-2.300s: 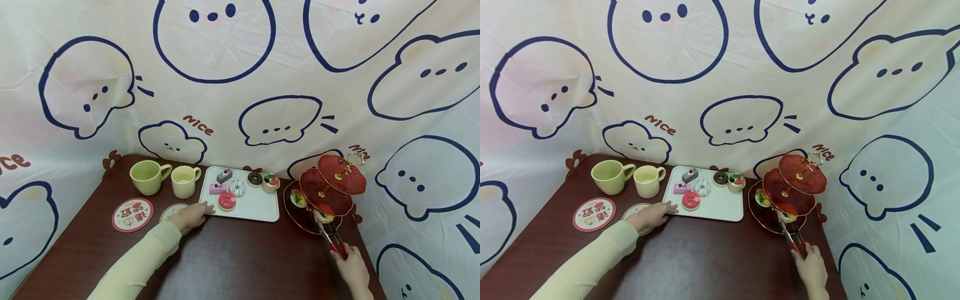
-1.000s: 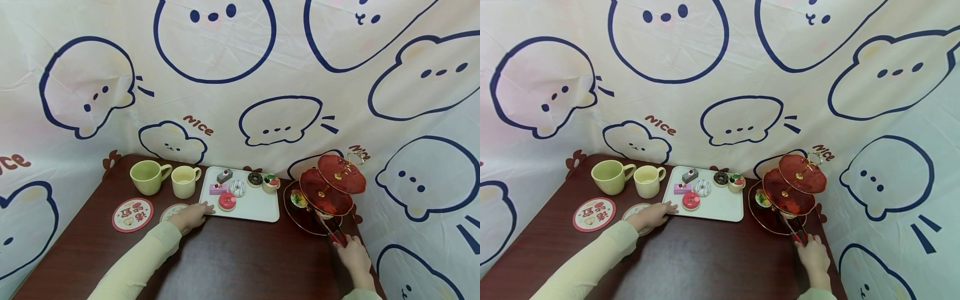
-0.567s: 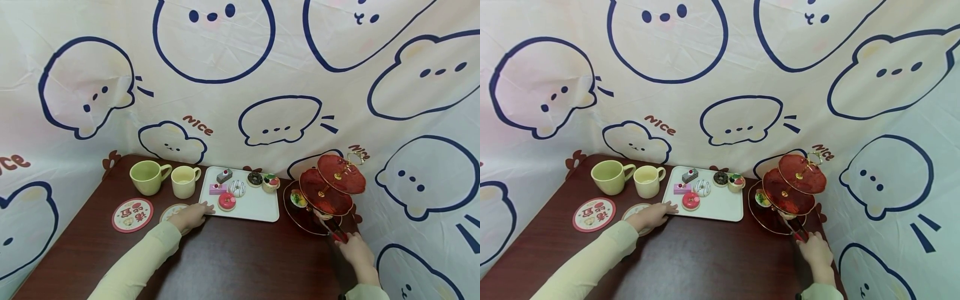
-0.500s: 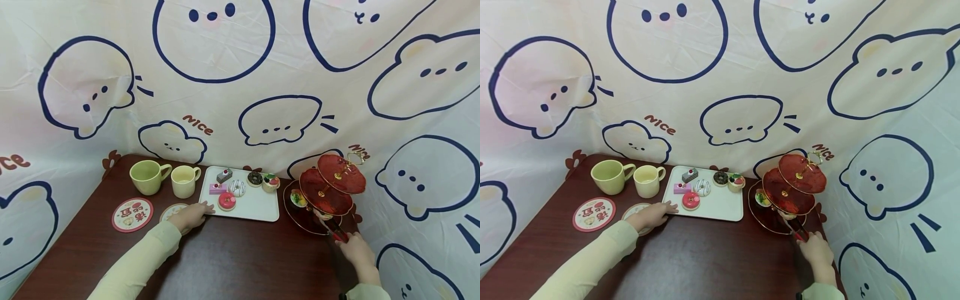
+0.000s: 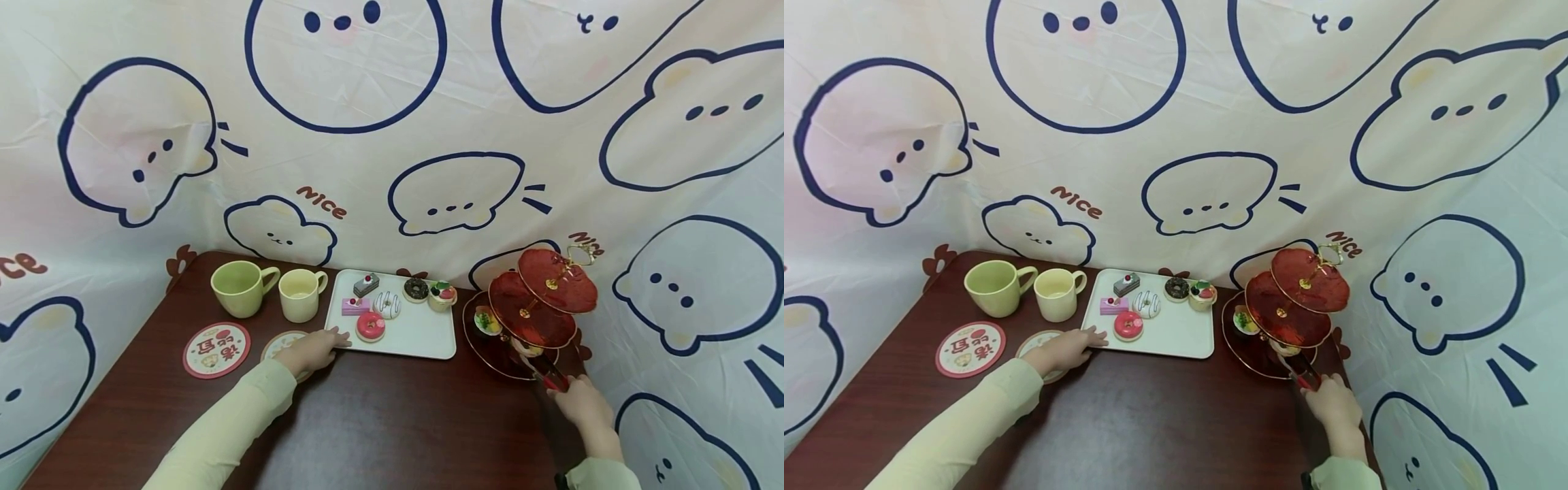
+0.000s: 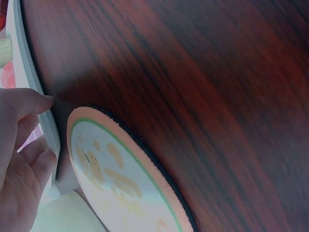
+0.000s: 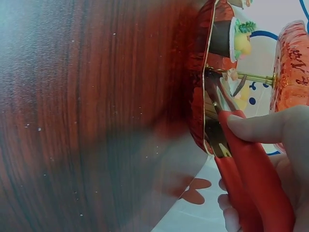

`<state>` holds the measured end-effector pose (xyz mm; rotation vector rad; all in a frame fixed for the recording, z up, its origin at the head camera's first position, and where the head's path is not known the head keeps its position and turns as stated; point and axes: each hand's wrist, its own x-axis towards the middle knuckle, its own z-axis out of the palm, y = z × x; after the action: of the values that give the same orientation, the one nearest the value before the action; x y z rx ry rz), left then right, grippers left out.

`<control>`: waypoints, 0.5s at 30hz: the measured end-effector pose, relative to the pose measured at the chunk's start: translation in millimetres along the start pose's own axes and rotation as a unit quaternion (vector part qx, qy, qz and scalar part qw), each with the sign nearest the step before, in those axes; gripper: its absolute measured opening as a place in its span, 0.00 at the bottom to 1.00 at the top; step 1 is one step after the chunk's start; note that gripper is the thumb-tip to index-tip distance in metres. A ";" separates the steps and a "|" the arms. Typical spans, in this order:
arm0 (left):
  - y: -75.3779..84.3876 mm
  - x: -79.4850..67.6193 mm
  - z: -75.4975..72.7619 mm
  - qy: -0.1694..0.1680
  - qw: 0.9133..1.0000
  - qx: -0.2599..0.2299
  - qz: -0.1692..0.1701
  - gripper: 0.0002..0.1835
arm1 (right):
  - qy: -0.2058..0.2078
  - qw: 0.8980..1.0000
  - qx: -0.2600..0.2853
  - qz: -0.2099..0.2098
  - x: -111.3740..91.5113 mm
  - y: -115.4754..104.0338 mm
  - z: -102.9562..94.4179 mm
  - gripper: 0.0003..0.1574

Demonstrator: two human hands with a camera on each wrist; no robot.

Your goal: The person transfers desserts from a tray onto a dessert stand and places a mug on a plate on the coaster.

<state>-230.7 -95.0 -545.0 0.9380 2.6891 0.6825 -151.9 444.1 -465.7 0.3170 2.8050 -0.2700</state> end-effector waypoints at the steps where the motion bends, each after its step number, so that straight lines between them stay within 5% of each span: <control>1: -0.2 -0.1 0.2 0.001 1.000 0.003 0.000 0.21 | -0.002 1.000 -0.002 0.000 -0.1 0.2 0.8 0.46; 15: 2.0 0.0 -2.0 -0.014 1.000 -0.005 -0.022 0.21 | 0.005 1.000 0.014 0.018 -10.6 0.8 5.6 0.53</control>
<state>-230.3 -94.3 -542.3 0.8773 2.6713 0.6672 -140.3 441.6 -467.7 0.3748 2.8051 -0.3021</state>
